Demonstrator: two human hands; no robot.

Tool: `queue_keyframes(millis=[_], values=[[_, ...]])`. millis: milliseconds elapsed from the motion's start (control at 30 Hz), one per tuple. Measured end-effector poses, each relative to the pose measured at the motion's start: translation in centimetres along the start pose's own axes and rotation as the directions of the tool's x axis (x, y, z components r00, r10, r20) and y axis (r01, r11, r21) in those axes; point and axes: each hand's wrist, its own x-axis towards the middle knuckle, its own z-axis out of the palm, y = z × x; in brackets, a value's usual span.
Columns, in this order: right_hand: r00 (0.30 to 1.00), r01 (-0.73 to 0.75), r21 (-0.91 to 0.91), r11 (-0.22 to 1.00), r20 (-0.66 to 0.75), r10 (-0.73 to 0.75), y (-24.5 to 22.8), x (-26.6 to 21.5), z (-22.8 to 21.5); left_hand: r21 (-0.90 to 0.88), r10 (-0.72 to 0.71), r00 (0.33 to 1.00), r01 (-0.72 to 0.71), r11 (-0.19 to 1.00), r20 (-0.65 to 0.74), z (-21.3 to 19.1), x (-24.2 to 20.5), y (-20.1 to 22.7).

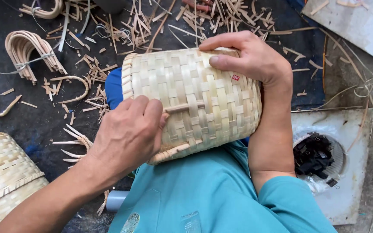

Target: The person picks up a woven basket and inserts the ends of a curved handle into the weave. They then pick up a second handle, thread it through the opposite side of the basket, and press both handles firmly into place.

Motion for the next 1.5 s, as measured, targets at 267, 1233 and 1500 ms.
queue_keyframes(millis=[267,1233,1500], values=[[1.0,-0.011,0.02,1.0,0.028,0.01,0.8,0.2,-0.6,0.003,-0.047,0.998,0.047,0.999,-0.048,-0.4,0.2,0.3],[0.995,0.046,-0.024,0.999,0.094,-0.044,3.4,3.4,-1.8,-0.186,0.1,0.893,-0.2,0.962,-0.438,7.1,-5.5,-3.1],[0.986,-0.085,0.058,0.995,0.152,0.075,0.1,1.2,-1.9,-0.937,-0.562,0.787,-0.346,-0.058,-0.255,8.8,-4.6,-1.3]])
